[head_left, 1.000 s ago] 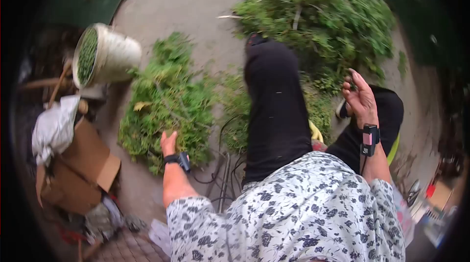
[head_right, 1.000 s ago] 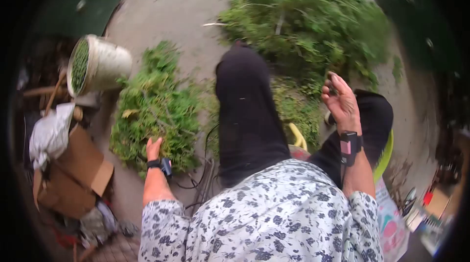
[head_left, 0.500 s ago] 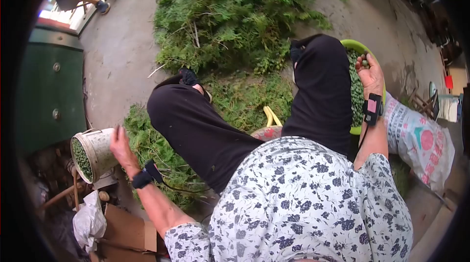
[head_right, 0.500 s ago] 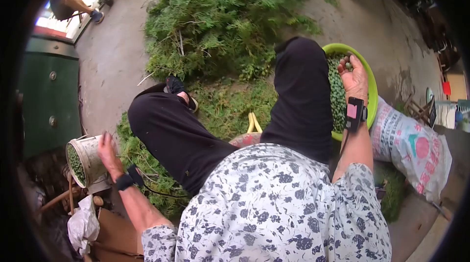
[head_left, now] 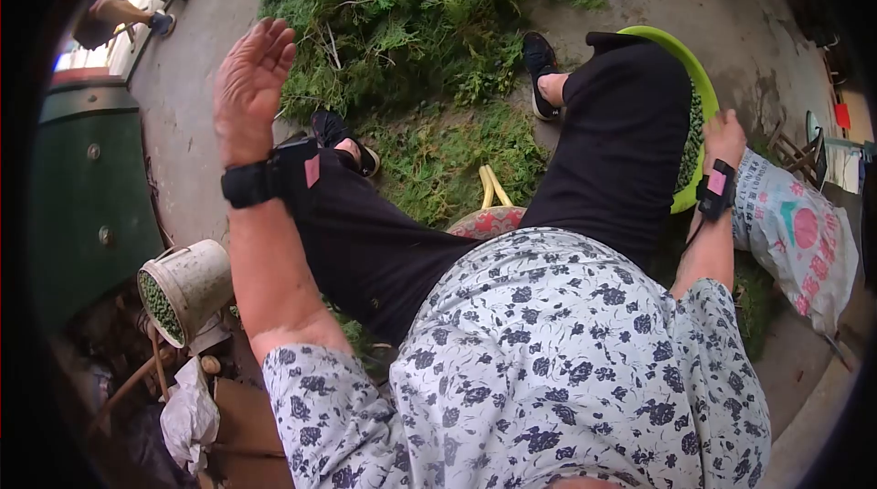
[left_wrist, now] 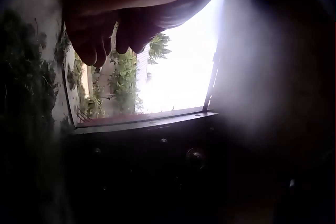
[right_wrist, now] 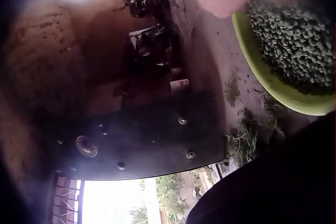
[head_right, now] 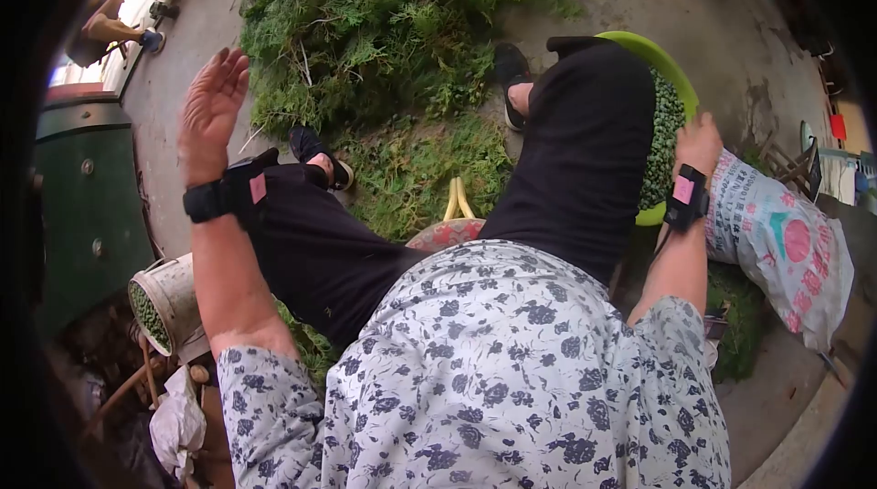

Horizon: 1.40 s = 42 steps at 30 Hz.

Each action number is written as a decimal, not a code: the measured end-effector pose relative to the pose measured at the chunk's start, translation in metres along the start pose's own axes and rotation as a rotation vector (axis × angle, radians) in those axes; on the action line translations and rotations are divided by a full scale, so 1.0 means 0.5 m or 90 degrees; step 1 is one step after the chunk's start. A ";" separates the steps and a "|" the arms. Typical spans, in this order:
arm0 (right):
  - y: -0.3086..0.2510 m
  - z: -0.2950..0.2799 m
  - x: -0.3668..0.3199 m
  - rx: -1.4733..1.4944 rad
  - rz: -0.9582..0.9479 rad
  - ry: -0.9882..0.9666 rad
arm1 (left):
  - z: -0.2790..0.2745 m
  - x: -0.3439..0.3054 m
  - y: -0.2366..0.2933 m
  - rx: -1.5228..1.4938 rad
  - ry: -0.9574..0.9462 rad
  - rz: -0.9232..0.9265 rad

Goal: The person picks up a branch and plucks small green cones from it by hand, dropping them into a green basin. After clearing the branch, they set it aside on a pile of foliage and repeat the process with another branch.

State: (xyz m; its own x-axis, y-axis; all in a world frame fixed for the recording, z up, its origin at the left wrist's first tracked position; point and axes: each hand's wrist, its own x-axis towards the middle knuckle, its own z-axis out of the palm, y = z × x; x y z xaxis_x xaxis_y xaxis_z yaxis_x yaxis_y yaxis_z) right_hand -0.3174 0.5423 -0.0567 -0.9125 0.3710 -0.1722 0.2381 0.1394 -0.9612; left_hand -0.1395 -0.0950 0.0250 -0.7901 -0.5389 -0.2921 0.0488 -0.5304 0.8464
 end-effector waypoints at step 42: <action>0.291 0.730 -0.059 0.008 0.158 -0.239 | 0.163 0.144 -0.052 0.104 0.037 -0.147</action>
State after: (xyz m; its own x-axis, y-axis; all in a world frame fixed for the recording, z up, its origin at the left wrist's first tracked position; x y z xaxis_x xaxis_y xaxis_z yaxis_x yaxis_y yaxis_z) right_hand -0.3773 0.2168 -0.2703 -0.8865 0.0329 -0.4616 0.4627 0.0762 -0.8832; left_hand -0.2474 -0.0668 0.0181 -0.7324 -0.4557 -0.5059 -0.2308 -0.5329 0.8141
